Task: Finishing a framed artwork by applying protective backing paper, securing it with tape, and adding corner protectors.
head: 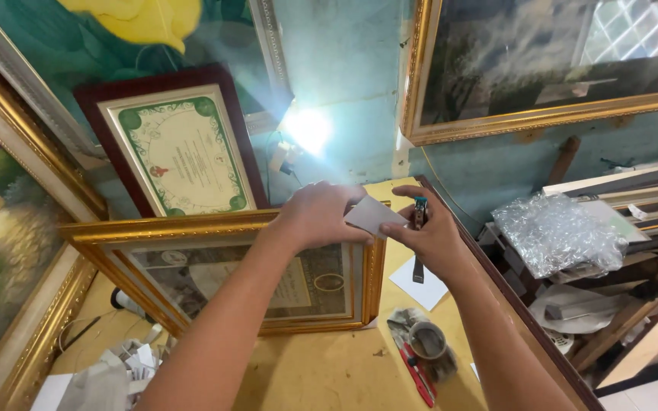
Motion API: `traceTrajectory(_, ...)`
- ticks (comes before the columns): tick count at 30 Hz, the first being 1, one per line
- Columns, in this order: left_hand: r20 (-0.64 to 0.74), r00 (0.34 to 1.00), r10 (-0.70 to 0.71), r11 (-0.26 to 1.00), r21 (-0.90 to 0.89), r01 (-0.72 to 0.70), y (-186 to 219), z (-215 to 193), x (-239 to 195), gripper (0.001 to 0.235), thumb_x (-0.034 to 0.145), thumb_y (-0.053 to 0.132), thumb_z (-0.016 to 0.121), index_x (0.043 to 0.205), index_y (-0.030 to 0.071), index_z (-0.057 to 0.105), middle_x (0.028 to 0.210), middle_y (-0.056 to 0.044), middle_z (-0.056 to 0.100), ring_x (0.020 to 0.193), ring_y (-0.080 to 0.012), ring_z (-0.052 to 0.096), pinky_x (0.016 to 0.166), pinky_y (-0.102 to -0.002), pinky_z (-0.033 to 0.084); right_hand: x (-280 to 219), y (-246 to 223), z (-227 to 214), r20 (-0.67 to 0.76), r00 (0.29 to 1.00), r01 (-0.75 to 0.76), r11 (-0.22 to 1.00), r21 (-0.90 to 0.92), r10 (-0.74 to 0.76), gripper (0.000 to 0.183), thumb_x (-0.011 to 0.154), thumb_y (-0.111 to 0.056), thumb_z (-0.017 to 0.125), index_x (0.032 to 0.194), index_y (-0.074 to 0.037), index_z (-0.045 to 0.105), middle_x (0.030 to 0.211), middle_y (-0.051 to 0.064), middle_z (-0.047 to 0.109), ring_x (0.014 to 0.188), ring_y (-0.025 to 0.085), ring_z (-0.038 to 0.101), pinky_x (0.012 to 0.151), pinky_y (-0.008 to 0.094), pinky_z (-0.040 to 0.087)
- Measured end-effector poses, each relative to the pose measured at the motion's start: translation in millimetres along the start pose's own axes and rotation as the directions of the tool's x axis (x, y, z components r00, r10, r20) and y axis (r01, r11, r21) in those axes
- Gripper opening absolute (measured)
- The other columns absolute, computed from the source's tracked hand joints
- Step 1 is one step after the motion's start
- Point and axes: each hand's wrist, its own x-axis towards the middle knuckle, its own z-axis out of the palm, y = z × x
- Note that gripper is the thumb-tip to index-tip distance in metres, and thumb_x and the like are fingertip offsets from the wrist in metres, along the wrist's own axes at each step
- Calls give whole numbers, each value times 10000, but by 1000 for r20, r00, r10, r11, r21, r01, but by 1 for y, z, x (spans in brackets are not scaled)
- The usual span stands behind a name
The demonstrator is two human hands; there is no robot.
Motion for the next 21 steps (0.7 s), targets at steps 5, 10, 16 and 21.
traceTrajectory(5, -69, 997, -36, 999, -24, 34, -9, 10, 3, 491, 694, 625, 560, 686, 135, 544, 585, -46, 504, 679, -239, 565, 678, -346, 453, -5, -4, 6, 2, 1000, -30, 998, 59, 30, 628, 659, -130, 765, 1210, -84, 467, 745, 131, 590, 592, 140, 436, 591, 287, 416)
traceTrajectory(10, -153, 988, 4, 999, -35, -10, -14, 14, 9, 500, 735, 626, 532, 613, 141, 536, 500, -38, 475, 544, -188, 540, 595, -301, 456, -12, 6, 22, -122, 992, -20, 985, 170, 41, 622, 661, -143, 752, 1193, -45, 446, 814, 112, 540, 589, 121, 402, 559, 281, 438)
traceTrajectory(16, -193, 980, 44, 997, -50, -55, -12, 9, 10, 464, 768, 536, 554, 613, 99, 572, 483, -56, 460, 497, -197, 536, 550, -307, 452, -37, 23, 53, -620, 738, 152, 961, -231, -266, 229, 763, -220, 721, 873, -128, 543, 783, 19, 490, 618, 136, 471, 531, 253, 392)
traceTrajectory(21, -240, 970, 35, 995, -81, -55, -16, 14, 16, 466, 725, 539, 601, 717, 75, 639, 531, -96, 535, 540, -247, 594, 546, -308, 463, -51, 5, 64, -351, 829, 206, 820, -534, -436, 371, 827, -126, 564, 1189, -67, 502, 1222, 131, 419, 900, 290, 577, 710, 419, 519)
